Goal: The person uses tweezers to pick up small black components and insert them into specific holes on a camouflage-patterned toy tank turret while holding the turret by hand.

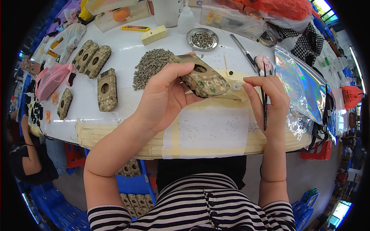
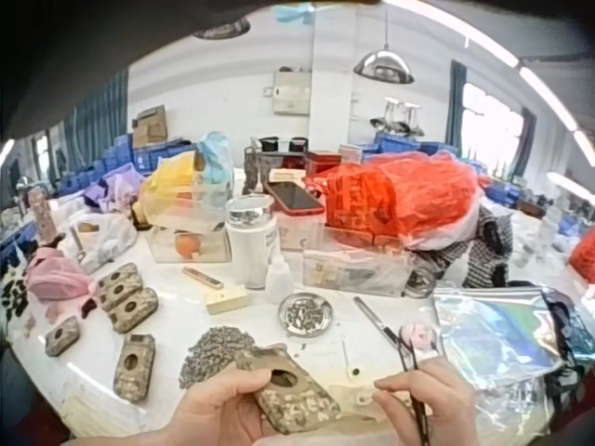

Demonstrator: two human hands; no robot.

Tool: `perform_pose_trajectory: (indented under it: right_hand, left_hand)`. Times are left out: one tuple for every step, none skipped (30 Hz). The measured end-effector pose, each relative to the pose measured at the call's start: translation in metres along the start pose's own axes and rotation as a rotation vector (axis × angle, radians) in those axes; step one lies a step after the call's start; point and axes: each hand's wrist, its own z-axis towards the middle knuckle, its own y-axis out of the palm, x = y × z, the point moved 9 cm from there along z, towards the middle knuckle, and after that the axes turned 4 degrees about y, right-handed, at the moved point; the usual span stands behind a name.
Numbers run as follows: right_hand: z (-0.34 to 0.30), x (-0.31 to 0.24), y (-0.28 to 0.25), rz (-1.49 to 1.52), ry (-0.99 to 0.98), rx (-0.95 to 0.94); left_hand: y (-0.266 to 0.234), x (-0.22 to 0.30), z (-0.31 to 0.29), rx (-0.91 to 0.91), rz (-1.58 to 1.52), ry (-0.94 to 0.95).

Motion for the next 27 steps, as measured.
perform_pose_trajectory:
  right_hand:
    - [0.000,-0.001,-0.004,0.002,0.019,0.007]
    - [0.000,-0.003,-0.007,0.007,0.037,0.014]
    - [0.001,-0.007,-0.014,0.014,0.028,0.055]
    - [0.001,-0.011,-0.021,0.022,0.020,0.096]
    - [0.001,-0.015,-0.029,0.025,0.015,0.138]
    - [0.000,-0.019,-0.035,0.090,-0.003,0.195]
    - [0.000,-0.022,-0.036,0.180,-0.008,0.198]
    - [0.000,-0.025,-0.037,0.267,-0.013,0.203]
    - [-0.001,-0.027,-0.033,0.322,-0.006,0.182]
    - [-0.001,-0.029,-0.030,0.379,0.002,0.160]
    - [-0.002,-0.031,-0.026,0.437,0.011,0.139]
    - [-0.002,-0.032,-0.021,0.491,0.023,0.112]
    - [-0.001,-0.032,-0.015,0.545,0.036,0.085]
    - [-0.001,-0.034,-0.011,0.568,0.004,0.079]
    - [-0.002,-0.032,-0.007,0.618,0.037,0.074]
    - [-0.004,-0.031,-0.003,0.667,0.071,0.068]
    - [-0.005,-0.030,0.002,0.721,0.104,0.060]
    - [-0.005,-0.030,0.004,0.722,0.102,0.048]
    - [-0.005,-0.029,0.005,0.722,0.100,0.035]
    - [-0.005,-0.029,0.006,0.723,0.099,0.028]
    - [-0.005,-0.029,0.007,0.723,0.098,0.021]
    - [-0.005,-0.029,0.007,0.724,0.098,0.020]
    - [-0.005,-0.029,0.007,0.724,0.097,0.020]
    - [-0.006,-0.030,0.007,0.709,0.090,0.022]
    - [-0.006,-0.030,0.007,0.694,0.082,0.023]
    - [-0.006,-0.030,0.006,0.678,0.074,0.026]
    - [-0.006,-0.030,0.007,0.688,0.081,0.025]
  left_hand:
    - [0.000,-0.001,0.001,-0.004,-0.003,-0.002]
    - [0.000,-0.002,0.001,-0.005,-0.004,-0.002]
    - [0.000,-0.002,0.001,-0.012,-0.005,-0.005]
    - [0.000,-0.003,0.000,-0.019,-0.006,-0.007]
    - [0.001,-0.004,0.000,-0.030,-0.007,-0.013]
    - [0.002,-0.005,0.000,-0.037,0.000,-0.020]
    - [0.002,-0.006,-0.001,-0.043,0.007,-0.027]
    - [0.003,-0.008,-0.001,-0.053,0.014,-0.035]
    - [0.003,-0.009,-0.002,-0.042,0.024,-0.040]
    - [0.004,-0.010,-0.003,-0.030,0.035,-0.045]
    - [0.004,-0.010,-0.005,-0.016,0.045,-0.047]
    - [0.005,-0.011,-0.005,-0.018,0.055,-0.053]
    - [0.006,-0.011,-0.006,-0.019,0.064,-0.058]
    - [0.006,-0.013,-0.006,-0.019,0.071,-0.064]
    - [0.007,-0.013,-0.006,-0.017,0.071,-0.066]
    - [0.008,-0.014,-0.006,-0.016,0.072,-0.069]
    - [0.008,-0.013,-0.007,-0.010,0.073,-0.069]
    - [0.008,-0.013,-0.007,-0.009,0.044,-0.071]
    - [0.007,-0.014,-0.007,-0.009,0.016,-0.073]
    - [0.007,-0.014,-0.007,-0.010,-0.013,-0.075]
    - [0.007,-0.014,-0.007,-0.006,-0.015,-0.075]
    - [0.007,-0.014,-0.007,-0.003,-0.017,-0.075]
    - [0.007,-0.014,-0.007,0.000,-0.019,-0.075]
    - [0.006,-0.015,-0.007,-0.005,0.006,-0.073]
    - [0.006,-0.016,-0.007,-0.011,0.032,-0.072]
    - [0.006,-0.016,-0.007,-0.017,0.058,-0.071]
    - [0.006,-0.016,-0.007,-0.017,0.057,-0.073]
